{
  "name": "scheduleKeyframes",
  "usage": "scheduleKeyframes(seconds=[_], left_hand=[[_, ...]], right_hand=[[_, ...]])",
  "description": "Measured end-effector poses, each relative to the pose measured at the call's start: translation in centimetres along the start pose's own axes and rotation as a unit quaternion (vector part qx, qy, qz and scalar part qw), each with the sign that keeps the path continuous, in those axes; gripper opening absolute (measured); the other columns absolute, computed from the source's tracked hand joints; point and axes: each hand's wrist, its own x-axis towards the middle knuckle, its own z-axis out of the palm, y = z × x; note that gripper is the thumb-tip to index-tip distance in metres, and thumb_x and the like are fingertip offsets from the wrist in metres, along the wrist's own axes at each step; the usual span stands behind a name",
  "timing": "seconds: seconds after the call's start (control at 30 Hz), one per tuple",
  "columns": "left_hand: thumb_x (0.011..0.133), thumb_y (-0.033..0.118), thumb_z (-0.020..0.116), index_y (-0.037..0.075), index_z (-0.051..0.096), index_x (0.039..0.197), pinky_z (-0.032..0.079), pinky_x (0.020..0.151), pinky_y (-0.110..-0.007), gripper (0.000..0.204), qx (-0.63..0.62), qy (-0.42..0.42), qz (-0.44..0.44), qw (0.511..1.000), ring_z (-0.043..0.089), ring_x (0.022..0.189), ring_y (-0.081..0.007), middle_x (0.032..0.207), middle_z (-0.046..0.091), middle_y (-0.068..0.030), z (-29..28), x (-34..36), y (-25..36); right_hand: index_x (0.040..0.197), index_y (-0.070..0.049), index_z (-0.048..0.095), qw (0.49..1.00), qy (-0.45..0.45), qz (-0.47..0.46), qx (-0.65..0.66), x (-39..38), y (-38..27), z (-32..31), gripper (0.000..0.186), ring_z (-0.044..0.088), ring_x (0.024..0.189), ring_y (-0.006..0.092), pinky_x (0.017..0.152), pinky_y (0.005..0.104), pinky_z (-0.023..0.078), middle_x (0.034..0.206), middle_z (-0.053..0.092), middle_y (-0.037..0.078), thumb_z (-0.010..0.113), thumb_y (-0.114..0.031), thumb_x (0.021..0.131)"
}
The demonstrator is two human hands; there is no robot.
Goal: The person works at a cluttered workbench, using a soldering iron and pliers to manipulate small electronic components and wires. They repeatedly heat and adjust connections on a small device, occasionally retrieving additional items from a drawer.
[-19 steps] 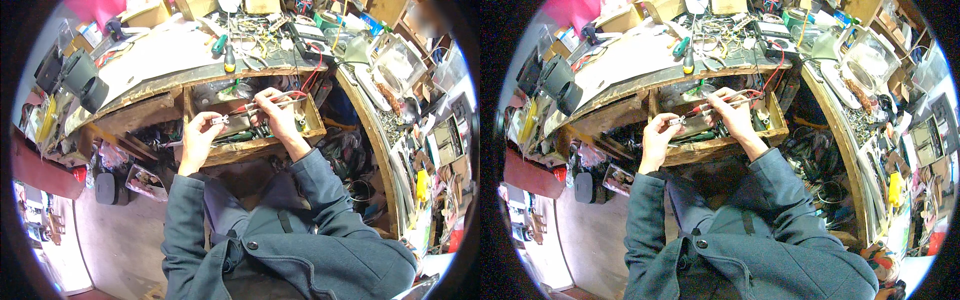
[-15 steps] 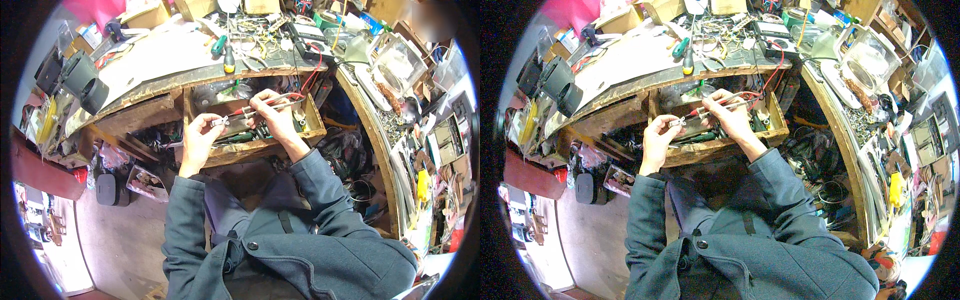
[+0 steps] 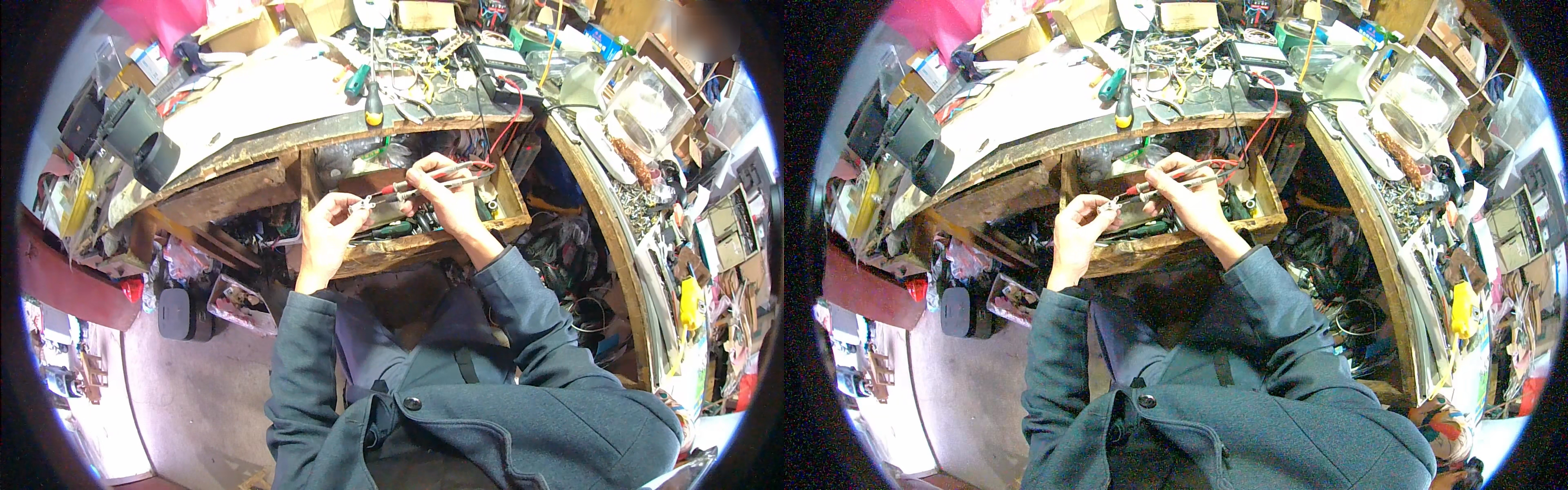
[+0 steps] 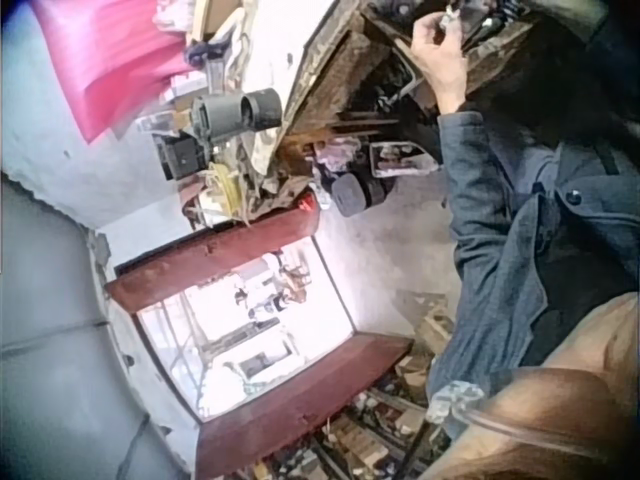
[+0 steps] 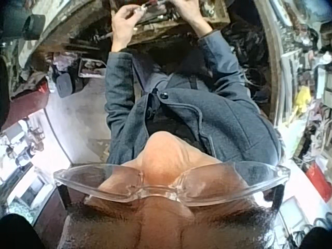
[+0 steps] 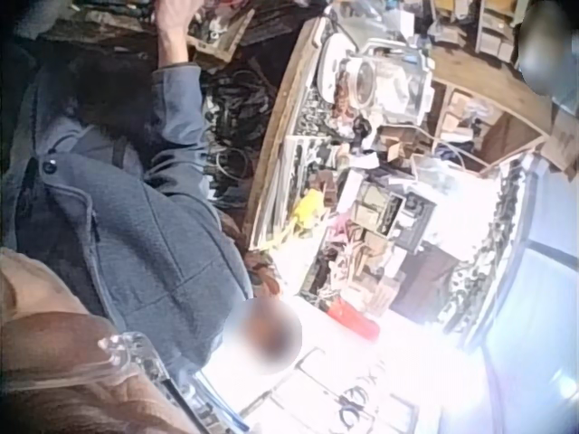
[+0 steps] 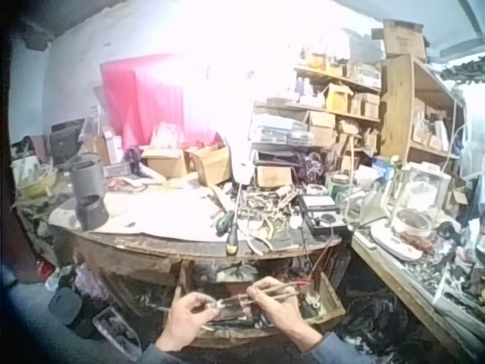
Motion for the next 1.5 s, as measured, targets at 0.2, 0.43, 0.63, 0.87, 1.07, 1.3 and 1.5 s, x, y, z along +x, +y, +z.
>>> scheduleKeyframes(seconds=[0.2,0.43,0.63,0.87,1.07,1.3,1.5], left_hand=[[0.094,0.005,0.071,-0.002,0.068,0.107,0.059,0.080,-0.030,0.016,-0.006,0.019,0.002,1.000,0.072,0.086,-0.0166,0.096,0.073,-0.0096,0.4,-0.2,0.3],[0.095,0.005,0.071,-0.004,0.067,0.102,0.060,0.081,-0.032,0.012,0.004,0.036,0.016,0.999,0.073,0.085,-0.0196,0.096,0.073,-0.0117,0.4,-0.2,0.2],[0.095,0.004,0.070,-0.004,0.067,0.102,0.060,0.081,-0.033,0.012,-0.008,0.037,0.013,0.999,0.074,0.086,-0.0209,0.096,0.073,-0.0121,0.4,-0.1,0.1],[0.093,0.000,0.071,-0.002,0.066,0.105,0.059,0.081,-0.029,0.013,-0.026,0.034,0.010,0.999,0.073,0.086,-0.0161,0.097,0.073,-0.0085,0.3,0.0,0.0],[0.092,-0.001,0.069,-0.004,0.066,0.107,0.060,0.084,-0.033,0.015,-0.030,0.024,0.021,0.999,0.073,0.089,-0.0210,0.101,0.072,-0.0117,0.5,0.3,-0.3],[0.092,-0.002,0.069,-0.002,0.067,0.108,0.059,0.085,-0.031,0.016,-0.016,0.026,0.021,0.999,0.073,0.090,-0.0192,0.099,0.073,-0.0098,0.2,-0.2,0.2],[0.092,-0.002,0.069,-0.001,0.066,0.107,0.057,0.086,-0.030,0.016,-0.015,0.025,0.032,0.999,0.072,0.091,-0.0172,0.100,0.073,-0.0090,0.1,0.0,-0.3]], right_hand=[[0.092,-0.001,0.064,1.000,0.001,0.020,-0.010,-0.2,-0.4,0.7,0.015,0.068,0.060,0.0146,0.052,0.0278,0.056,0.079,0.071,0.010,0.071,-0.013,0.097],[0.095,-0.002,0.067,0.998,-0.015,0.024,-0.060,-0.1,0.0,0.4,0.014,0.068,0.062,0.0117,0.055,0.0257,0.054,0.080,0.071,0.007,0.071,-0.015,0.097],[0.093,-0.001,0.066,0.999,-0.020,0.022,-0.039,-0.1,-0.1,0.6,0.016,0.067,0.060,0.0120,0.054,0.0262,0.054,0.079,0.068,0.006,0.071,-0.016,0.097],[0.094,-0.001,0.065,0.999,-0.017,0.016,-0.041,0.0,0.0,0.5,0.016,0.064,0.059,0.0109,0.054,0.0267,0.054,0.079,0.069,0.006,0.070,-0.015,0.098],[0.095,-0.001,0.065,0.999,0.001,0.017,-0.052,-0.4,-0.5,0.3,0.015,0.069,0.062,0.0144,0.054,0.0273,0.056,0.079,0.069,0.007,0.070,-0.014,0.098],[0.093,-0.001,0.065,0.999,-0.011,0.024,-0.022,-0.1,-0.2,0.7,0.017,0.067,0.059,0.0137,0.052,0.0273,0.056,0.081,0.072,0.011,0.069,-0.015,0.098],[0.094,0.000,0.063,1.000,-0.009,0.027,-0.001,0.1,0.0,0.5,0.018,0.067,0.058,0.0162,0.051,0.0297,0.056,0.077,0.069,0.010,0.070,-0.016,0.098]])
